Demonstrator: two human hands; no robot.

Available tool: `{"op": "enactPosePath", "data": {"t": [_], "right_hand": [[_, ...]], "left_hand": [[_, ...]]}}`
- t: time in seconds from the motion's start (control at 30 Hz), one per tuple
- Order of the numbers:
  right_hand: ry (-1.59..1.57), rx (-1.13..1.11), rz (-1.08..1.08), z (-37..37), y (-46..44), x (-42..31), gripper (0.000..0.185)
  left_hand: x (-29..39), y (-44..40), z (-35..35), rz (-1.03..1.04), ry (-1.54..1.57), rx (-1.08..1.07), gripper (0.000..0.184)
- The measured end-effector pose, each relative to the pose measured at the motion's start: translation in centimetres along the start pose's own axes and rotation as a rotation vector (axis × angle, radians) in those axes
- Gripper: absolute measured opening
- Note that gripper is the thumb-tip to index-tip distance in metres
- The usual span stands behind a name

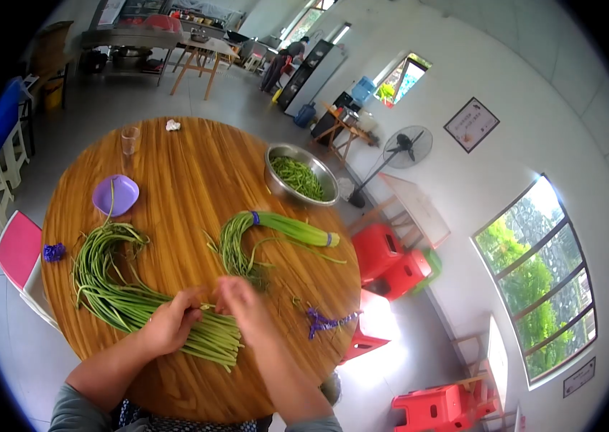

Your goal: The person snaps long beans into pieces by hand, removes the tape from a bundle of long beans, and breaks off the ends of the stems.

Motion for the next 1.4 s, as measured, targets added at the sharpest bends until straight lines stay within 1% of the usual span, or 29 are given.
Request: {"op": "enactPosePath", "data": {"t": [0.07, 0.1, 0.13, 0.2, 0.23, 0.27, 0.33, 0.37, 0.4, 0.47, 0.5, 0.57, 0.67, 0.73, 0.77, 0.87, 0.9, 0.93, 1.0, 1.03, 1.07, 1.1, 1.13, 1.17, 1.2, 1.27, 1.3, 1.37, 1.4], "right_hand": [[0.043, -0.128, -0.062, 3.3, 3.6, -0.1, 0.027], [0.358, -0.081, -0.232, 3.8, 4.8, -2.2, 0.023], [0.356, -0.065, -0.215, 3.9, 5.4, -1.9, 0.023], [0.388, 0.058, -0.448, 3.3, 6.9, -3.6, 0.021], [0.336, 0.069, -0.248, 2.2, 7.9, -1.9, 0.016], [0.337, 0.081, -0.232, 1.4, 8.9, -2.0, 0.016], [0.332, 0.342, -0.245, -2.5, 11.4, -3.4, 0.014], [0.313, 0.466, -0.298, -4.7, 12.8, -4.5, 0.014], [0.293, 0.589, -0.352, -7.2, 14.4, -5.6, 0.015], [0.387, 0.833, -0.351, -13.0, 18.4, -6.8, 0.019], [0.45, 0.9, -0.428, -16.6, 20.6, -6.4, 0.02], [0.471, 0.945, -0.499, -22.3, 24.8, -5.2, 0.019], [0.634, 1.014, -0.305, -29.5, 29.4, -0.5, 0.025], [1.326, 0.91, -0.102, -30.4, 30.3, 0.7, 0.037], [1.453, 0.882, 0.062, -30.9, 30.8, 2.0, 0.045], [1.386, 0.937, 0.019, -30.4, 30.0, 3.7, 0.044], [1.257, 0.979, -0.025, -30.1, 29.6, 4.4, 0.038], [1.244, 0.985, -0.028, -27.9, 28.1, 3.1, 0.038], [0.938, 0.935, -0.149, -24.8, 24.9, 1.1, 0.032], [0.857, 0.894, -0.164, -24.6, 23.8, 1.5, 0.026], [0.852, 0.895, -0.169, -24.3, 22.9, 1.6, 0.026], [0.787, 0.864, -0.251, -23.6, 21.7, 1.6, 0.025], [0.721, 0.832, -0.335, -22.6, 20.1, 1.4, 0.023], [0.776, 0.754, -0.498, -19.9, 18.3, -1.1, 0.023], [0.774, 0.758, -0.51, -18.6, 17.3, -2.0, 0.023], [0.689, 0.617, -0.486, -16.0, 14.6, -2.7, 0.019], [0.692, 0.621, -0.496, -14.9, 14.0, -3.2, 0.019], [0.467, 0.589, -0.397, -13.1, 12.2, -2.5, 0.015], [0.469, 0.595, -0.401, -12.4, 11.7, -2.6, 0.015]], "left_hand": [[0.7, 0.4, 0.2, 0.042, 0.024, 0.001, 0.055], [0.3, 0.7, 0.7, 0.065, -0.01, 0.0, 0.064], [0.2, 1.0, 1.0, 0.059, -0.005, -0.022, 0.064], [0.9, 1.5, 1.9, 0.098, -0.019, -0.083, 0.069], [1.4, 1.6, 2.0, 0.073, 0.011, -0.119, 0.067], [1.6, 1.6, 1.9, 0.067, 0.018, -0.137, 0.067], [2.0, 1.5, 2.1, 0.073, -0.014, -0.196, 0.062], [2.5, 1.3, 1.6, 0.114, -0.015, -0.146, 0.049], [2.4, 1.0, 1.6, 0.107, -0.012, -0.154, 0.049], [2.5, 0.7, 1.0, 0.191, -0.073, -0.083, 0.035], [2.9, 0.5, 0.6, 0.163, -0.062, -0.03, 0.024], [2.3, 0.5, 0.3, 0.252, -0.177, 0.097, 0.023], [0.8, 0.0, 0.1, 0.215, -0.302, 0.096, 0.021], [-0.2, -0.5, 0.4, 0.123, -0.377, 0.095, 0.017], [-1.0, -0.6, 0.7, 0.082, -0.404, 0.074, 0.017], [-2.0, -0.8, 1.4, 0.057, -0.498, 0.077, 0.016], [-2.5, -0.9, 1.7, 0.005, -0.53, 0.052, 0.017], [-2.2, -1.1, 1.6, 0.01, -0.543, 0.054, 0.017], [-2.5, -1.7, 1.8, -0.075, -0.584, 0.024, 0.016], [-2.6, -2.3, 1.9, -0.072, -0.588, 0.026, 0.016], [-3.4, -3.1, 2.5, -0.101, -0.625, -0.059, 0.016], [-4.1, -3.7, 3.0, -0.131, -0.662, -0.142, 0.016], [-4.1, -4.4, 2.7, -0.126, -0.667, -0.134, 0.016], [-4.5, -5.0, 3.0, -0.174, -0.655, -0.207, 0.015], [-5.0, -5.5, 3.3, -0.22, -0.64, -0.281, 0.013], [-5.2, -5.9, 3.6, -0.201, -0.67, -0.278, 0.011], [-5.4, -5.8, 3.8, -0.192, -0.699, -0.285, 0.009], [-5.8, -5.3, 3.8, -0.146, -0.656, -0.241, 0.009], [-5.8, -5.3, 3.6, -0.114, -0.609, -0.206, 0.01]]}}
Point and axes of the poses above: each hand's wrist, its own y-axis away from the middle knuckle, its own z-axis out of the palm, x = y × z, the point moved 8 cm from there along -y, towards the middle knuckle, and after that the axes turned 15 degrees about -z, right-handed, at the moved point
